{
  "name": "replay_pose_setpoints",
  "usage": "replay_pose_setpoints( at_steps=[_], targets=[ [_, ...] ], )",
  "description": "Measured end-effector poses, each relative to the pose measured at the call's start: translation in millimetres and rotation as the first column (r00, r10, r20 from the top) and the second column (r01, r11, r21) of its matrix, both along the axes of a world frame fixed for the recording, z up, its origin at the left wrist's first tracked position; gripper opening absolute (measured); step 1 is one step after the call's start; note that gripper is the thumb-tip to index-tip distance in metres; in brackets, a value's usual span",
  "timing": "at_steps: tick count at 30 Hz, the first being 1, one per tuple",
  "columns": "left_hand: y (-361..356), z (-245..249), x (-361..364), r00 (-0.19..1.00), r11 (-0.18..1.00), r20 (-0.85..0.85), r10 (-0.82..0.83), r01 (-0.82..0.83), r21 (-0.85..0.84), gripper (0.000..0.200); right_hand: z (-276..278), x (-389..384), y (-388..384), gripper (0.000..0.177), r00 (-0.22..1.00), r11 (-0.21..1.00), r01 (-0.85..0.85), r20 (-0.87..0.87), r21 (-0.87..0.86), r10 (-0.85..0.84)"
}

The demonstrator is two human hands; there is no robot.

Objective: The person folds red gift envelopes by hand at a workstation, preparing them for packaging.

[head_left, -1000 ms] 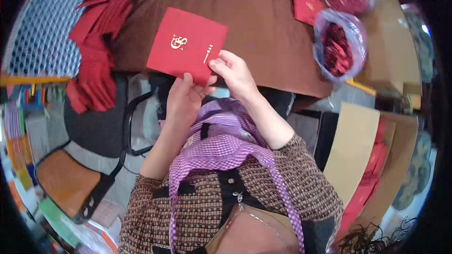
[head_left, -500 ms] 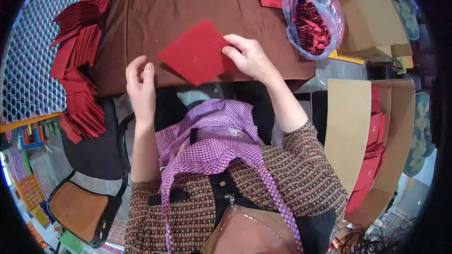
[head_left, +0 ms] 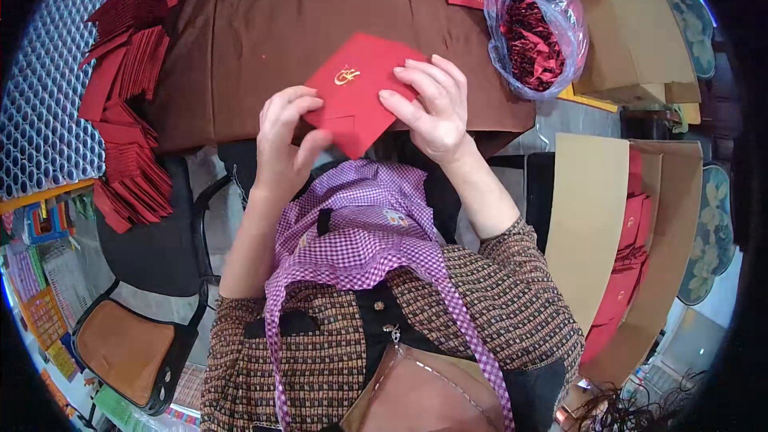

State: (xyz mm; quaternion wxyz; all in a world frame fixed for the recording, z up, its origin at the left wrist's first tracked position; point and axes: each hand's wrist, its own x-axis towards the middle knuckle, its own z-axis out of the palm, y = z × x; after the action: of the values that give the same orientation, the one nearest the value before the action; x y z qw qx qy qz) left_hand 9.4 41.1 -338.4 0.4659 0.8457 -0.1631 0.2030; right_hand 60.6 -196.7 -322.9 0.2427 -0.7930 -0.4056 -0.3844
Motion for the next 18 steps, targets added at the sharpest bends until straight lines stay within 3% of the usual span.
replay_pose_setpoints(
  at_steps=[2, 5, 9, 12, 14, 15, 16, 17, 18],
  targets=[
    [-1.7, -0.4, -5.0, 0.999, 0.996, 0.037, -0.030, 0.027, 0.079, 0.057, -5.2, -2.5, -1.7, 0.028, 1.000, 1.000, 0.016, 0.004, 0.018, -0.016],
    [-15.3, 5.4, -11.9, 0.990, 0.968, 0.132, -0.054, 0.020, 0.249, 0.088, -17.1, -2.1, -3.1, 0.030, 0.999, 0.999, 0.032, 0.002, 0.042, -0.033],
    [-26.0, 1.2, -12.0, 0.992, 0.958, 0.128, 0.017, -0.053, 0.282, 0.081, -25.3, -5.7, -5.5, 0.030, 1.000, 0.999, 0.029, 0.004, 0.044, -0.029],
    [-17.2, -10.9, -4.7, 0.993, 0.957, 0.100, 0.060, -0.086, 0.278, 0.064, -25.6, -10.5, -10.5, 0.029, 0.998, 0.996, 0.065, -0.010, 0.063, -0.064],
    [-1.9, -44.7, 1.4, 0.966, 0.969, -0.112, 0.231, -0.218, 0.114, 0.048, -27.2, -13.4, -16.4, 0.029, 0.997, 0.995, 0.074, -0.008, 0.067, -0.074],
    [-2.5, -38.8, 4.5, 0.837, 0.802, -0.547, 0.009, -0.333, -0.496, 0.039, -27.0, -16.2, -19.5, 0.030, 0.997, 0.994, 0.081, -0.010, 0.067, -0.080],
    [-1.9, -32.6, 6.6, 0.836, 0.801, -0.549, 0.012, -0.337, -0.496, 0.039, -27.6, -18.1, -22.2, 0.031, 0.996, 0.994, 0.085, -0.013, 0.067, -0.084],
    [0.9, -24.6, 8.3, 0.707, 0.603, -0.612, -0.355, -0.327, -0.728, 0.037, -32.7, -19.5, -24.7, 0.030, 0.998, 0.995, 0.070, -0.008, 0.065, -0.069],
    [-0.9, -13.6, 9.3, 0.527, 0.333, -0.502, -0.686, -0.386, -0.860, 0.036, -34.4, -22.5, -25.9, 0.030, 0.998, 0.996, 0.063, -0.011, 0.067, -0.063]
  ],
)
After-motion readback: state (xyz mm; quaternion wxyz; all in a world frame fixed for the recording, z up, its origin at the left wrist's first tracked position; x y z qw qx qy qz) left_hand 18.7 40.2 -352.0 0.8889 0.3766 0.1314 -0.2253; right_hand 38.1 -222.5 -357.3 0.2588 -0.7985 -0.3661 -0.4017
